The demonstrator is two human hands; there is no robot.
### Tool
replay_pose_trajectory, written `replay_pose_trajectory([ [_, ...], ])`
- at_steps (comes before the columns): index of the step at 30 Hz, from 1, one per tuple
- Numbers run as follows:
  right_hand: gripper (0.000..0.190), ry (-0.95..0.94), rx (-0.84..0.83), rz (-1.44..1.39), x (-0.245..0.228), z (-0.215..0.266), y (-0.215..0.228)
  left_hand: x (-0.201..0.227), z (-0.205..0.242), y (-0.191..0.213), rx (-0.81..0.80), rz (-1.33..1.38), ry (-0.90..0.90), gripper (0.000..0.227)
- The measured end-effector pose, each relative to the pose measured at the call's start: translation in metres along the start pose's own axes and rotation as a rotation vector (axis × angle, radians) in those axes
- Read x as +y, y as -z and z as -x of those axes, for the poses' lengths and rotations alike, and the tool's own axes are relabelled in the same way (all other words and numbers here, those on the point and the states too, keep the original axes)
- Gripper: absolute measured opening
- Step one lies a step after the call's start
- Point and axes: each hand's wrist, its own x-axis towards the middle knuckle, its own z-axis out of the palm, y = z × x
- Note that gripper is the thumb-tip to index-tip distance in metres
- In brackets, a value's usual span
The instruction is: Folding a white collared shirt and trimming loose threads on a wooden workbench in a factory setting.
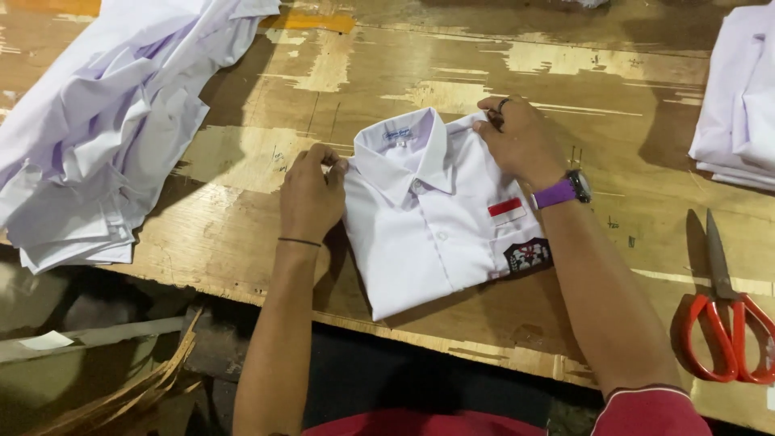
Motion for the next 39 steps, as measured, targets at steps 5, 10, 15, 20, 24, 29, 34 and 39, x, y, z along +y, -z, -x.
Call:
replay_pose_trajectory([
  [5,0.029,-0.070,0.011,0.039,0.002,-0.001,-0.004,-0.011,-0.046,-0.012,-0.084,-0.013,-0.113,0.012],
  [10,0.028,-0.027,0.104,0.063,0.014,-0.008,-0.013,-0.020,-0.073,-0.029,-0.130,-0.072,-0.120,0.009],
  [15,0.024,0.117,0.219,0.178,0.007,-0.004,-0.015,-0.021,-0.068,-0.030,0.061,-0.002,-0.338,0.011],
  [20,0.026,0.196,0.318,0.040,0.007,0.005,-0.004,0.001,-0.024,-0.007,0.093,0.001,-0.312,0.039],
  [24,0.034,0.337,0.283,0.017,-0.025,0.037,-0.007,0.049,0.061,0.022,-0.018,-0.135,-0.343,0.054],
  [29,0.058,0.487,0.000,0.157,-0.051,0.050,-0.022,0.040,0.095,0.010,-0.190,-0.202,-0.299,0.073],
  [34,0.060,0.430,-0.049,0.323,-0.039,0.047,-0.037,0.025,0.102,-0.006,-0.180,-0.303,-0.261,0.086],
  [39,0.063,0.450,-0.037,0.270,-0.037,0.045,-0.034,0.032,0.090,0.015,-0.256,-0.215,-0.252,0.080],
])
